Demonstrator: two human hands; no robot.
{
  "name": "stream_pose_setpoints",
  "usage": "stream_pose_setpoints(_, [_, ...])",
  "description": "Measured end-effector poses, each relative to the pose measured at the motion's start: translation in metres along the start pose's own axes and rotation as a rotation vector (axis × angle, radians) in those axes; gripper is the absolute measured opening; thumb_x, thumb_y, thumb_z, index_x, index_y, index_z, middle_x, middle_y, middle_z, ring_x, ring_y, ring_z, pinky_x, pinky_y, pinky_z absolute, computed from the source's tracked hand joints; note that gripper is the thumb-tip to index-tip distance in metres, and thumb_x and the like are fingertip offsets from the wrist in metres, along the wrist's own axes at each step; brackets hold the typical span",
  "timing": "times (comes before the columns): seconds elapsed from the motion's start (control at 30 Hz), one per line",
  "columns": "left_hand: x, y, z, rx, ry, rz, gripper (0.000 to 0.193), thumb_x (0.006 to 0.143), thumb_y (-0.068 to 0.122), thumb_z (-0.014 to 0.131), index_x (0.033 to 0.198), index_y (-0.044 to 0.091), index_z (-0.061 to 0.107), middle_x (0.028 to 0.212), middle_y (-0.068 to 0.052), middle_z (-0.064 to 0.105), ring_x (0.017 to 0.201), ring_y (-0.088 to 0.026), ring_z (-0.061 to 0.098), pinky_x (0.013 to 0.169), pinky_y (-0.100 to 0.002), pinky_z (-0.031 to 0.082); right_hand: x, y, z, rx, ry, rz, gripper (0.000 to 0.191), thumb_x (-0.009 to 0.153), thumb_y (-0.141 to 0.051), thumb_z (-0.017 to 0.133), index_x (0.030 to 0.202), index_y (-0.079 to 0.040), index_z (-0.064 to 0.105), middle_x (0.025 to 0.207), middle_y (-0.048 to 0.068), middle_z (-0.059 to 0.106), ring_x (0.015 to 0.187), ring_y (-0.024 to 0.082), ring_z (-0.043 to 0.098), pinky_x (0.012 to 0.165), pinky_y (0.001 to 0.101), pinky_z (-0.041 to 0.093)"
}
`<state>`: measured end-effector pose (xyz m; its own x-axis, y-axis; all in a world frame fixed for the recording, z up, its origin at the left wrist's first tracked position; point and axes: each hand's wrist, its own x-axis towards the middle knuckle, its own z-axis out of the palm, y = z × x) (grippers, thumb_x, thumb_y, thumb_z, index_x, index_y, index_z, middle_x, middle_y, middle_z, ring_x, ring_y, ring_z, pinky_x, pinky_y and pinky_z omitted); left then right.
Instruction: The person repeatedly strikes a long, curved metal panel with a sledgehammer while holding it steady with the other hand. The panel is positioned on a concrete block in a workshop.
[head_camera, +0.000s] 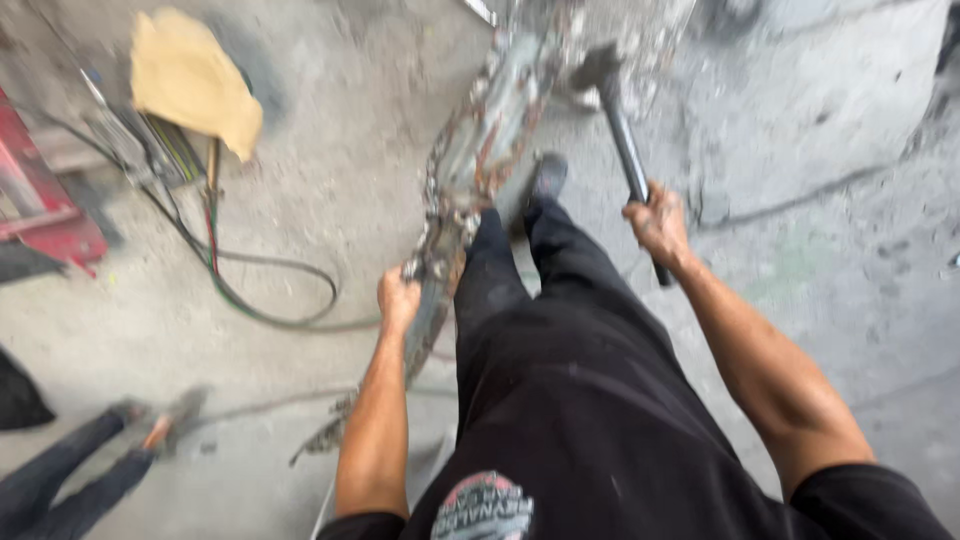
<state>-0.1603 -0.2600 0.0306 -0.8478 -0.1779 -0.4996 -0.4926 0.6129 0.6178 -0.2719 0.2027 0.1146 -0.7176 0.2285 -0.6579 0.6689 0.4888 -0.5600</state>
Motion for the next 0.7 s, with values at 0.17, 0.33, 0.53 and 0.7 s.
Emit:
stream_pose_setpoints(0.17, [0.013,0.006,-0.007,0.111,-0.044,-0.251,0.041,0.073,0.005,0.057,0.109,0.011,0.077,0.083,-0.022,0.074,0.079,-0.038,0.073,0.076,-0.046,0.054,0.005,-0.006,0.002,0.044,-0.047,0.023,0.013,0.083,-0.009,0.066,0.090,0.000,0.061,0.058,0.006,0.054,0.047,0.015,0.053,0.043,0.0355,0.044])
stream_pose_setpoints(0.33, [0.013,0.004,-0.032,0.011,-0.119,-0.186,0.037,0.072,0.002,0.066,0.107,0.007,0.077,0.079,-0.012,0.073,0.072,-0.023,0.065,0.068,-0.039,0.052,0.007,-0.011,-0.001,0.102,-0.136,0.052,0.016,0.084,-0.009,0.065,0.094,0.001,0.058,0.057,0.005,0.055,0.047,0.015,0.054,0.042,0.0345,0.045])
stream_pose_setpoints(0.53, [0.010,0.013,-0.062,-0.126,-0.238,-0.231,0.018,0.076,0.003,0.074,0.092,-0.001,0.077,0.077,0.001,0.071,0.069,-0.011,0.062,0.065,-0.032,0.051,0.008,-0.020,-0.013,0.154,-0.188,0.066,0.020,0.084,-0.010,0.064,0.101,0.000,0.060,0.060,0.006,0.054,0.047,0.017,0.056,0.042,0.0360,0.047])
stream_pose_setpoints(0.7, [-0.004,0.041,-0.079,-0.140,-0.192,-0.109,0.020,0.073,-0.002,0.070,0.092,-0.001,0.076,0.075,0.004,0.066,0.068,-0.010,0.057,0.063,-0.032,0.048,0.012,-0.020,-0.009,0.220,-0.205,0.064,0.023,0.085,-0.010,0.064,0.104,0.002,0.060,0.061,0.008,0.055,0.047,0.018,0.056,0.042,0.0375,0.049])
